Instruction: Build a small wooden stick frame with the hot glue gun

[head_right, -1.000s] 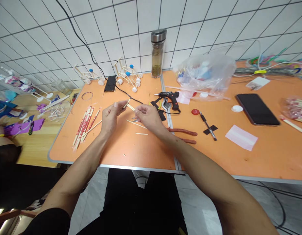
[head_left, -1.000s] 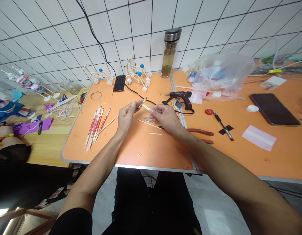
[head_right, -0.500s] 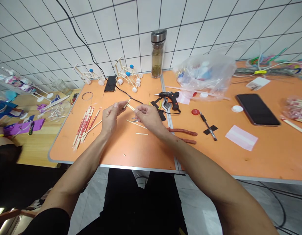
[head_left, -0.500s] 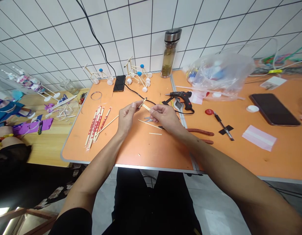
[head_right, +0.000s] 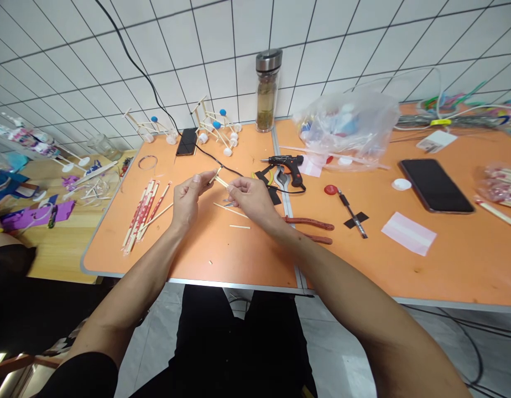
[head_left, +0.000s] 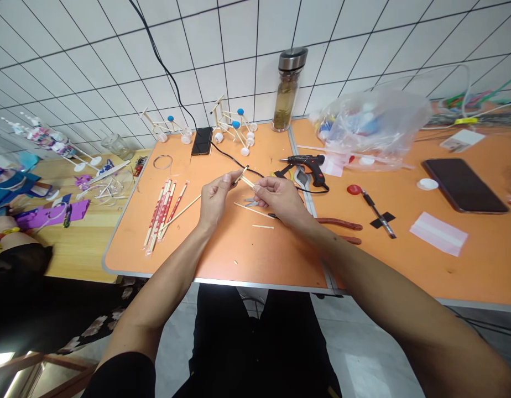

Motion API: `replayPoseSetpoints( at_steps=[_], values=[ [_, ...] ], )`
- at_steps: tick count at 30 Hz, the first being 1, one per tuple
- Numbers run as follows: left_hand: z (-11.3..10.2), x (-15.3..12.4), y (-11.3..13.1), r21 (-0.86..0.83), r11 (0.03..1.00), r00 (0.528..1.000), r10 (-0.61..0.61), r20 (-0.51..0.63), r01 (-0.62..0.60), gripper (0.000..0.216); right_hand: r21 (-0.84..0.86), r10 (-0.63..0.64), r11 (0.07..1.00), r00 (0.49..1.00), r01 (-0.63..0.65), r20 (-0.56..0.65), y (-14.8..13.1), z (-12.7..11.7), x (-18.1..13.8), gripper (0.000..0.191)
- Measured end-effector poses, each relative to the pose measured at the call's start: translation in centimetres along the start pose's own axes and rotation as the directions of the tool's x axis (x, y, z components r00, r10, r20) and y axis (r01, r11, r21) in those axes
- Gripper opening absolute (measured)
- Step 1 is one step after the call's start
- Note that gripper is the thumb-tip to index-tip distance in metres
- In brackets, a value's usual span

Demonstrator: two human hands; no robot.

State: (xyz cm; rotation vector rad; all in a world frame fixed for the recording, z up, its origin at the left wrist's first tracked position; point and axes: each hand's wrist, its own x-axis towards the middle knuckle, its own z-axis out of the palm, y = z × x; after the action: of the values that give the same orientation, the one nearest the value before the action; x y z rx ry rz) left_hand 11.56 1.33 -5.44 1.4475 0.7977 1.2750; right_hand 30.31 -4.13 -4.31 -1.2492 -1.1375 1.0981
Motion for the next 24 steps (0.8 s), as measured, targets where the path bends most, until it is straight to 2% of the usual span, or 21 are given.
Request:
replayPoseSetpoints(
  at_steps=[13,24],
  values=[
    [-0.1,0.09,-0.07,-0.007,1.0,1.0,0.011,0.006,-0.011,0.056,0.016,0.009,1.0,1.0,-0.009,-0.001,0.07,0.03,0.1,0.02],
    [-0.04,0.03,0.05,0.006,1.0,1.0,0.013,0.004,-0.013,0.056,0.01,-0.019,1.0,1.0,0.019,0.007,0.4,-0.05,0.18,0.026]
  ],
)
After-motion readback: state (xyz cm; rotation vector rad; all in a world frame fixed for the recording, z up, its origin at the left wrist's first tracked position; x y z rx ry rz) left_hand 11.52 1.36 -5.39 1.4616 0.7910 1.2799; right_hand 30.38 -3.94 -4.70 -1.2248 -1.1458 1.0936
